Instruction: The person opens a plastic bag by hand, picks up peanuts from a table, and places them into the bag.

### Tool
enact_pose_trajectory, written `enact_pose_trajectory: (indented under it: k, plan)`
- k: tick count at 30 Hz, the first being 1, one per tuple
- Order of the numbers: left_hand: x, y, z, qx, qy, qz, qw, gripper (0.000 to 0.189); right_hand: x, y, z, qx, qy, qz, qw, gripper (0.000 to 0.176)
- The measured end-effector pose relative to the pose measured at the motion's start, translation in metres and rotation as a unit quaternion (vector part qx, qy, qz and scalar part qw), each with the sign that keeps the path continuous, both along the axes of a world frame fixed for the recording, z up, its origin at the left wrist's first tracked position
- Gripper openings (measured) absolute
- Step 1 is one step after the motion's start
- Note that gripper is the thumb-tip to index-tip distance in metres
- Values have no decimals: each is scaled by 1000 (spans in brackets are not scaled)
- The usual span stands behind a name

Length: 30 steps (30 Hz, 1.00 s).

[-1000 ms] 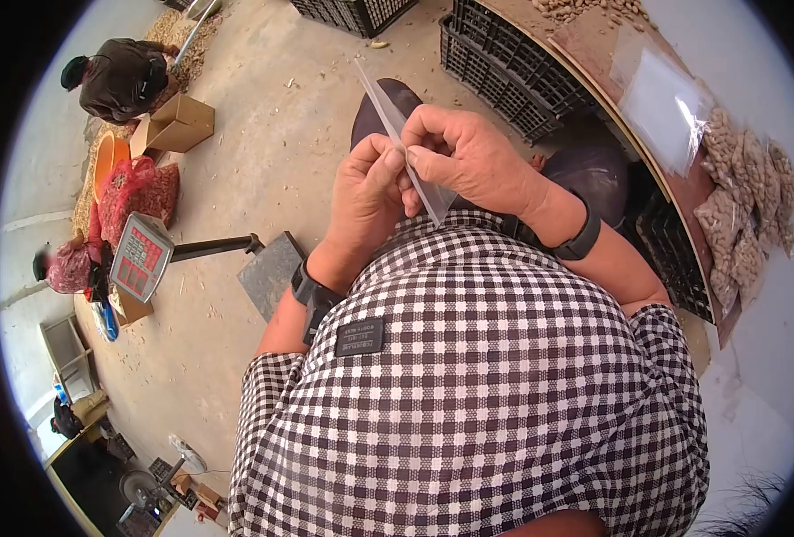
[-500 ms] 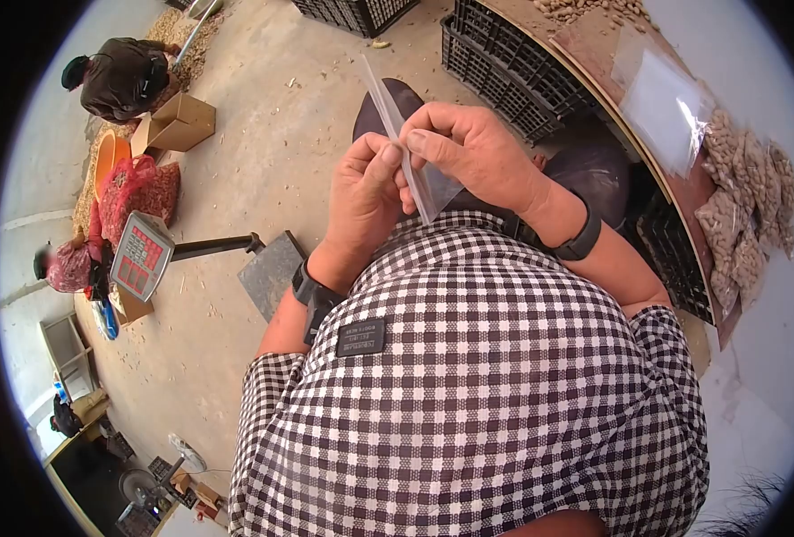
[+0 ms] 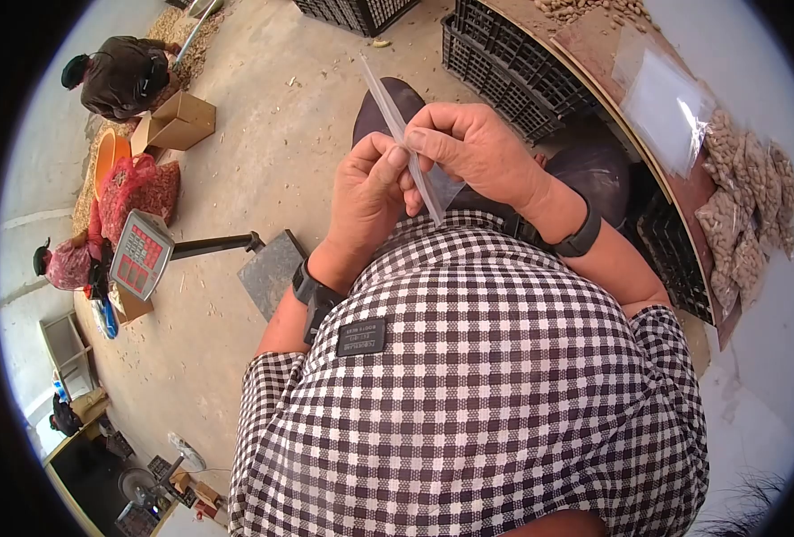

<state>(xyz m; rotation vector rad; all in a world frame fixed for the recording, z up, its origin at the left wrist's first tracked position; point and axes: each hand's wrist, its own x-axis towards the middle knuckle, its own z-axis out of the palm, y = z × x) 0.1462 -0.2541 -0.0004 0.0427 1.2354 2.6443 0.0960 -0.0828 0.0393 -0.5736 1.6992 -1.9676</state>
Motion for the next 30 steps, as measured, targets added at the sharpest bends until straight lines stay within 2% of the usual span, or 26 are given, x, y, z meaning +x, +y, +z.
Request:
enact_pose_trajectory:
  k: [15, 24, 30]
  plan:
    - [1, -1, -1, 18, 1, -9, 1000, 14, -2, 1, -2, -18, -25, 19, 999, 19]
    - [0, 1, -1, 14, 1, -11, 1000, 14, -3, 2, -2, -64, -95, 46, 992, 19]
    - [0, 1, 1, 20, -3, -12, 1000, 14, -5, 2, -5, -50, -81, 47, 994, 18]
